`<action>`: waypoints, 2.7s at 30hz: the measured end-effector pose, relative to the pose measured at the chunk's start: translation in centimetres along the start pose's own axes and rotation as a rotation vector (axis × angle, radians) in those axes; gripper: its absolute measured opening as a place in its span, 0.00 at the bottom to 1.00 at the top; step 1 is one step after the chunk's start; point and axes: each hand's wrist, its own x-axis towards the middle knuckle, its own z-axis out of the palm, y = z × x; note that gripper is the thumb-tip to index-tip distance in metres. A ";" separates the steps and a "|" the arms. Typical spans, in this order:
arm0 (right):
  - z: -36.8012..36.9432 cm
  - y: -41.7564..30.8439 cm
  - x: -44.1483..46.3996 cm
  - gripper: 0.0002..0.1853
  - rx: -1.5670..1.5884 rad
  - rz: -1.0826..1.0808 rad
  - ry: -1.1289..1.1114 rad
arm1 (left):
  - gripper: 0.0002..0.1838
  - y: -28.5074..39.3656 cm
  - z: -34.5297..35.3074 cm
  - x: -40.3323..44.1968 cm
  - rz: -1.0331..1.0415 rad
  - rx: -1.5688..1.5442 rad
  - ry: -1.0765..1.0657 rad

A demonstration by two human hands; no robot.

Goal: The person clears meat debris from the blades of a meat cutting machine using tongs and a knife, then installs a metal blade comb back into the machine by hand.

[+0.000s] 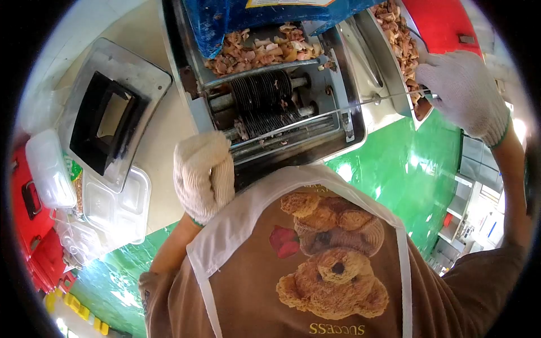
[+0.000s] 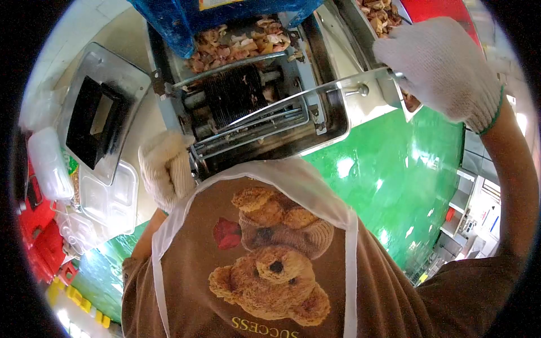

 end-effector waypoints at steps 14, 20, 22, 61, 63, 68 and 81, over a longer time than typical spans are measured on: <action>-1.0 -0.7 -4.1 0.09 0.077 0.248 -0.122 | 0.14 -1.2 -3.3 -6.1 -0.422 -0.173 0.296; -1.6 -6.9 -0.9 0.09 0.764 0.743 0.079 | 0.08 -0.8 -4.9 -6.3 -0.309 -0.098 0.188; -3.9 -10.6 1.7 0.16 1.076 0.649 0.291 | 0.09 1.8 -5.5 -4.5 -0.293 -0.110 0.024; 3.3 -13.8 -2.1 0.20 1.522 0.787 0.957 | 0.19 -2.5 -7.7 -16.4 -0.705 1.058 -0.378; 4.3 -14.4 -2.9 0.21 1.528 0.888 0.916 | 0.18 -4.2 -7.3 -15.4 -0.705 1.030 -0.372; 5.1 -16.2 -4.5 0.16 1.702 1.047 0.853 | 0.14 -2.6 -6.6 -9.8 -0.513 0.817 -0.134; 19.2 -14.7 -5.7 0.13 1.403 1.186 0.572 | 0.11 1.5 -1.3 -0.5 -0.274 0.306 0.075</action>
